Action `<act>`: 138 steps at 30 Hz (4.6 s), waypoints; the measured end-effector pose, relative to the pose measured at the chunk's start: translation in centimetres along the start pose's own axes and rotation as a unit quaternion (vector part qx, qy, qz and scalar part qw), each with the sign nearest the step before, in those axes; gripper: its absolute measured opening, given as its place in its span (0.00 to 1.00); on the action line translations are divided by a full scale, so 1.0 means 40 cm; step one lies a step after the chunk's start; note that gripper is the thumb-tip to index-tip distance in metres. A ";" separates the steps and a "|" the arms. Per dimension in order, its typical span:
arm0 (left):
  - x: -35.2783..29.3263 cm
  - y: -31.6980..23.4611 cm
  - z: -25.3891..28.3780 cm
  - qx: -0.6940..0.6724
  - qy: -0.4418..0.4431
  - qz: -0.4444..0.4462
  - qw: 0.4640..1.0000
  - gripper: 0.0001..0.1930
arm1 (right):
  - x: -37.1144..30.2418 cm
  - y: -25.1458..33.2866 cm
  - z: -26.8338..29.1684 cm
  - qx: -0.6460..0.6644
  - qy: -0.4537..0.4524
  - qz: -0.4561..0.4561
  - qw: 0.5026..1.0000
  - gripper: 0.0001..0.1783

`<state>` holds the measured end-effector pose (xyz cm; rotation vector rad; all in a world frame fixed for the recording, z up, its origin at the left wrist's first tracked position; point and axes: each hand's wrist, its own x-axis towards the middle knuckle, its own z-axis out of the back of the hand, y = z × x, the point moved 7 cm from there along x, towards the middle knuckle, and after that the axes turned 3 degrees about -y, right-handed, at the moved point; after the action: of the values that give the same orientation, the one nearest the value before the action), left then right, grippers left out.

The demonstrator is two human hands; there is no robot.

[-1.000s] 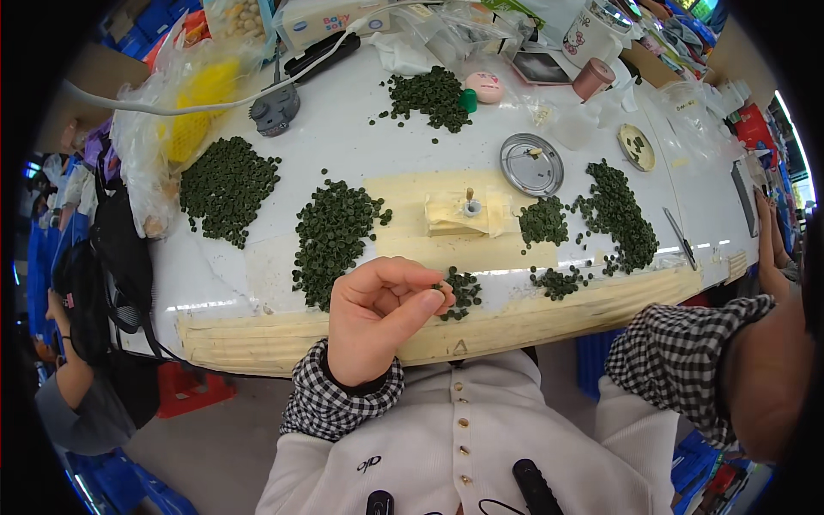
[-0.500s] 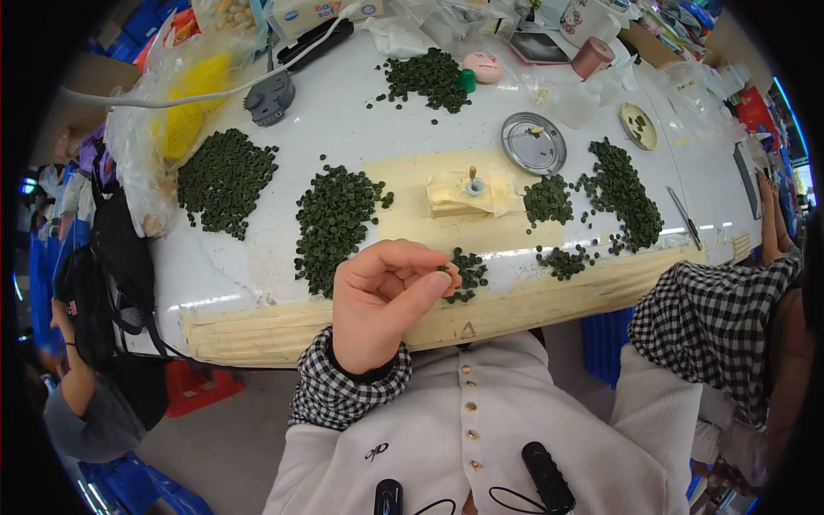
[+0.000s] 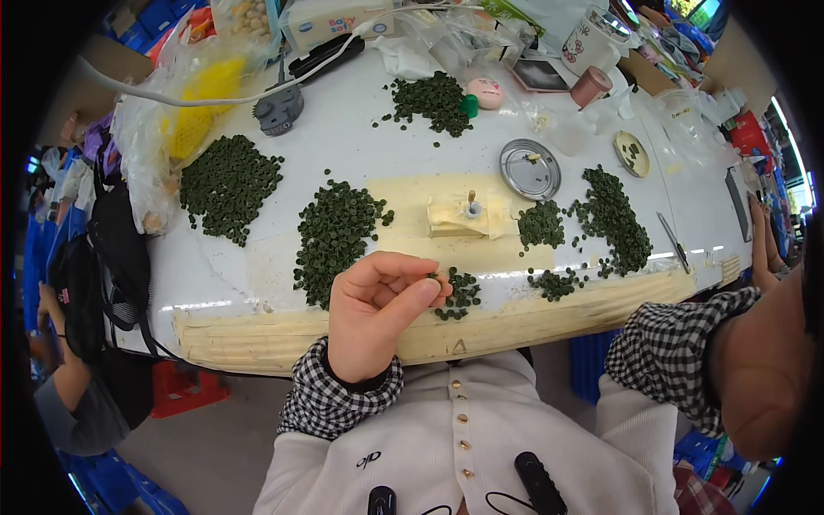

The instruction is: Assembling small green plastic components onto a yellow base plate at a factory workbench.

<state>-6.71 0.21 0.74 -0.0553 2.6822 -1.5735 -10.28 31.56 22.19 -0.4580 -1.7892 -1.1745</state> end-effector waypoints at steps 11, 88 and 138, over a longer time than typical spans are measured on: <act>0.002 0.004 0.005 -0.051 -0.004 -0.007 0.999 0.09 | -0.127 0.008 -0.211 0.144 0.140 -0.025 0.979 0.16; 0.000 0.001 -0.004 -0.022 0.029 -0.054 0.998 0.11 | -0.237 -0.393 -0.317 -0.323 0.066 -0.168 0.929 0.12; -0.006 -0.020 0.010 0.038 -0.065 -0.087 0.993 0.09 | -0.257 -0.392 -0.330 -0.274 0.090 -0.176 0.941 0.17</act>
<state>-6.45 -0.50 1.25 -0.3859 2.5770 -1.6529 -9.69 14.40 6.99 -0.3355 -1.4016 -1.9196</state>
